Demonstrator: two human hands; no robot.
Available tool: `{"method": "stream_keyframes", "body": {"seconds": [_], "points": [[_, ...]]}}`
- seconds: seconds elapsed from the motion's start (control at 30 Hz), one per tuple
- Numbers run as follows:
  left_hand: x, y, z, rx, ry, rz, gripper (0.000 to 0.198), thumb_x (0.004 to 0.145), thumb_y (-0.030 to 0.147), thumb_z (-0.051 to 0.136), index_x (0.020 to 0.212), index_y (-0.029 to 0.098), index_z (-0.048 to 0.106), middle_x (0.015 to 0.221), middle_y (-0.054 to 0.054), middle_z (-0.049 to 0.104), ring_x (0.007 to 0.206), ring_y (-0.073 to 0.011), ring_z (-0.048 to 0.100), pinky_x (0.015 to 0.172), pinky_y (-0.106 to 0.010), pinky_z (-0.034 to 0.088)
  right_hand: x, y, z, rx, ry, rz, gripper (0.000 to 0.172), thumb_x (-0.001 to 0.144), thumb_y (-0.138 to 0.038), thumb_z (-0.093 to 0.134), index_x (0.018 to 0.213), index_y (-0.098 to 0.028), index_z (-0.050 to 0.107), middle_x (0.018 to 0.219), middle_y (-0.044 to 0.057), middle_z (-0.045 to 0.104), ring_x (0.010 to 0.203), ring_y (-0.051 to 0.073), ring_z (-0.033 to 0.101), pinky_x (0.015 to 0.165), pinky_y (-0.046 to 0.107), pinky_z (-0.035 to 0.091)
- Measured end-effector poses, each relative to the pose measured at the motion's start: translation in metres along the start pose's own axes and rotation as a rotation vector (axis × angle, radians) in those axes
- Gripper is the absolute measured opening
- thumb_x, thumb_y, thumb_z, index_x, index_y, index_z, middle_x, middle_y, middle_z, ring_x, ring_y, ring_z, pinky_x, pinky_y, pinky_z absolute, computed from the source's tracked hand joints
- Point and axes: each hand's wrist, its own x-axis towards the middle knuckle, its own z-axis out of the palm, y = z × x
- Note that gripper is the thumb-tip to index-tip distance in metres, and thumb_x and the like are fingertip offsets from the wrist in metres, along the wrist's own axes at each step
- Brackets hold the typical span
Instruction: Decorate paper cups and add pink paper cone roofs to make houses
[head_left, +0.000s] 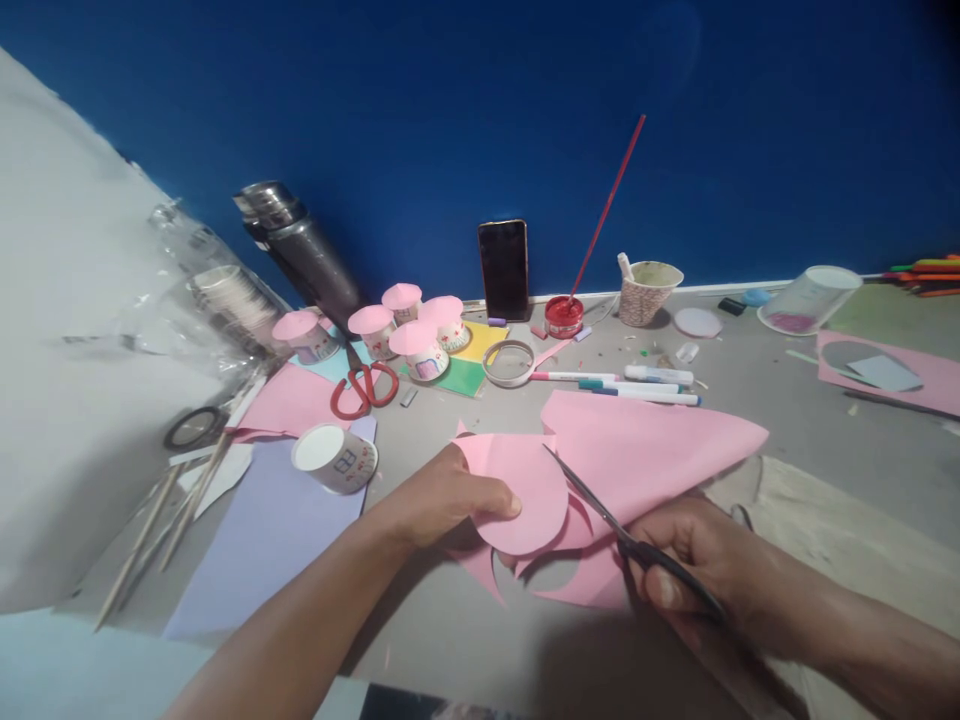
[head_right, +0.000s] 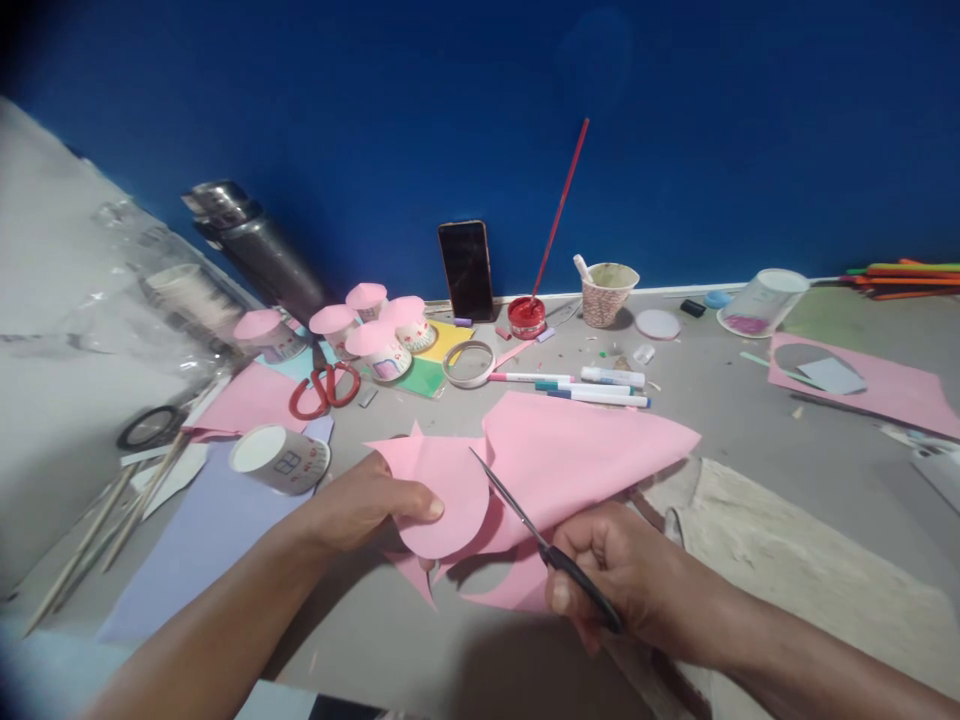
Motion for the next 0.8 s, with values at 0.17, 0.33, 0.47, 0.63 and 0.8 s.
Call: {"method": "stream_keyframes", "body": {"seconds": [0.17,0.33,0.47,0.63,0.8], "points": [[0.0005,-0.0023,-0.0030,-0.009,-0.040,0.001,0.009,0.058,0.021,0.076,0.059,0.014,0.071,0.059,-0.004,0.066,0.058,-0.0162,0.054,0.056,-0.027,0.039,-0.0013,-0.0012,0.0000,-0.011,0.005,0.017,0.065,0.069,-0.080,0.079,0.066,-0.018,0.057,0.051,-0.003,0.055,0.048,0.008,0.037,0.047,0.023,0.019],[0.0009,-0.0031,-0.0046,0.008,-0.023,-0.020,0.011,0.057,0.022,0.077,0.060,0.014,0.071,0.058,-0.004,0.067,0.057,-0.0163,0.055,0.056,-0.028,0.040,-0.0024,-0.0068,0.0020,-0.028,0.007,0.023,0.064,0.069,-0.078,0.079,0.064,-0.019,0.055,0.051,-0.003,0.052,0.049,0.008,0.035,0.048,0.024,0.020],[0.0006,-0.0014,-0.0040,-0.002,-0.007,-0.035,0.012,0.055,0.022,0.077,0.059,0.014,0.070,0.058,-0.003,0.066,0.058,-0.0160,0.055,0.056,-0.027,0.039,-0.0021,-0.0059,0.0024,-0.007,0.002,0.016,0.067,0.067,-0.081,0.079,0.064,-0.019,0.056,0.050,-0.003,0.052,0.048,0.008,0.035,0.047,0.024,0.019],[0.0007,-0.0029,-0.0055,0.019,0.025,-0.061,0.016,0.053,0.022,0.080,0.064,0.012,0.075,0.064,-0.005,0.068,0.063,-0.0180,0.057,0.060,-0.029,0.042,-0.0014,-0.0013,0.0011,0.003,0.003,0.009,0.063,0.068,-0.077,0.082,0.066,-0.017,0.060,0.051,-0.003,0.054,0.049,0.008,0.040,0.048,0.022,0.022],[0.0006,-0.0032,-0.0053,-0.016,0.007,-0.062,0.017,0.053,0.020,0.080,0.069,0.013,0.077,0.068,-0.005,0.070,0.065,-0.0189,0.058,0.062,-0.030,0.045,-0.0005,-0.0003,0.0005,0.015,-0.004,0.011,0.064,0.068,-0.078,0.080,0.067,-0.018,0.059,0.051,-0.003,0.054,0.048,0.008,0.039,0.047,0.023,0.021]]}}
